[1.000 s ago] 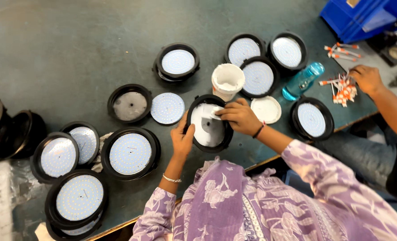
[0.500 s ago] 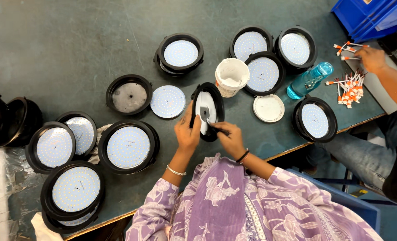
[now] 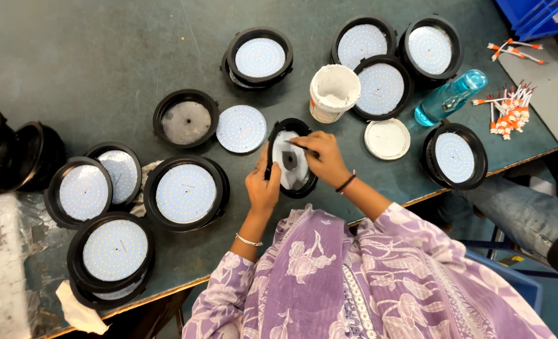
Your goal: The person applies thermal paste to several LED components using a applicator, then places them into black circular housing units.
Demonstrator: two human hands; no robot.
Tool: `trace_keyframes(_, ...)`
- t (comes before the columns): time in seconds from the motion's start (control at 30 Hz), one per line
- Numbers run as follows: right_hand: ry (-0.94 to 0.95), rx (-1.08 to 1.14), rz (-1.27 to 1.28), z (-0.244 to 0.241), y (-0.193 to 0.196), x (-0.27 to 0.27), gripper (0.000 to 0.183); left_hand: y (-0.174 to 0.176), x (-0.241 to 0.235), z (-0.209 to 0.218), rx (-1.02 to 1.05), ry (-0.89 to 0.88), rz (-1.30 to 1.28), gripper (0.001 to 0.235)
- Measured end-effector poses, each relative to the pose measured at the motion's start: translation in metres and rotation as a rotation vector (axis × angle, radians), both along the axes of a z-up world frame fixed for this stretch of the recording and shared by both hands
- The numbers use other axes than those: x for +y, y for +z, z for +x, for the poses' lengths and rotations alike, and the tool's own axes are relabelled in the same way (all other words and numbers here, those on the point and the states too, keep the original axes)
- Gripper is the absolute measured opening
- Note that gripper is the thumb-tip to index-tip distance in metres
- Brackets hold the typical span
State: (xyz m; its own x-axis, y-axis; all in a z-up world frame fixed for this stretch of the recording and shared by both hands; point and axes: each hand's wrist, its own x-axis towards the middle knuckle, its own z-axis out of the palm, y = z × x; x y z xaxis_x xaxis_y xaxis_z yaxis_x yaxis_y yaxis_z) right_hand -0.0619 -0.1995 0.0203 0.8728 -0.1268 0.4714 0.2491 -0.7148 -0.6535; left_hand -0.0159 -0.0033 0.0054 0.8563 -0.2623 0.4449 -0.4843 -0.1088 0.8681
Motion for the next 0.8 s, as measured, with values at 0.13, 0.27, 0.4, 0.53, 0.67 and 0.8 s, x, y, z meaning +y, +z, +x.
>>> trace_keyframes(0.13, 0.1, -0.004, -0.121, -0.001, 0.005, 0.015, 0.035, -0.002, 0.002, -0.003, 0.12, 0.055, 0.083, 0.053)
trace_keyframes(0.27, 0.192, 0.043, -0.121, -0.02, -0.003, 0.017, 0.028, 0.002, 0.006, 0.001, -0.001, 0.048, -0.01, 0.052)
trace_keyframes(0.4, 0.243, 0.055, -0.14, -0.042, -0.011, 0.011, 0.025, 0.005, 0.007, 0.006, 0.068, 0.077, 0.031, 0.051)
trace_keyframes(0.53, 0.243, 0.058, -0.111, -0.037, -0.014, -0.009, 0.027, 0.007, 0.008, 0.012, 0.061, 0.059, 0.05, 0.052)
trace_keyframes(0.67, 0.104, -0.002, -0.063, -0.003, -0.006, -0.028, 0.022, 0.005, 0.005, 0.012, -0.003, 0.025, 0.047, 0.052)
trace_keyframes(0.8, 0.041, 0.006, -0.051, 0.011, -0.01, -0.02, 0.024, 0.002, 0.003, 0.006, -0.039, 0.005, 0.077, 0.05)
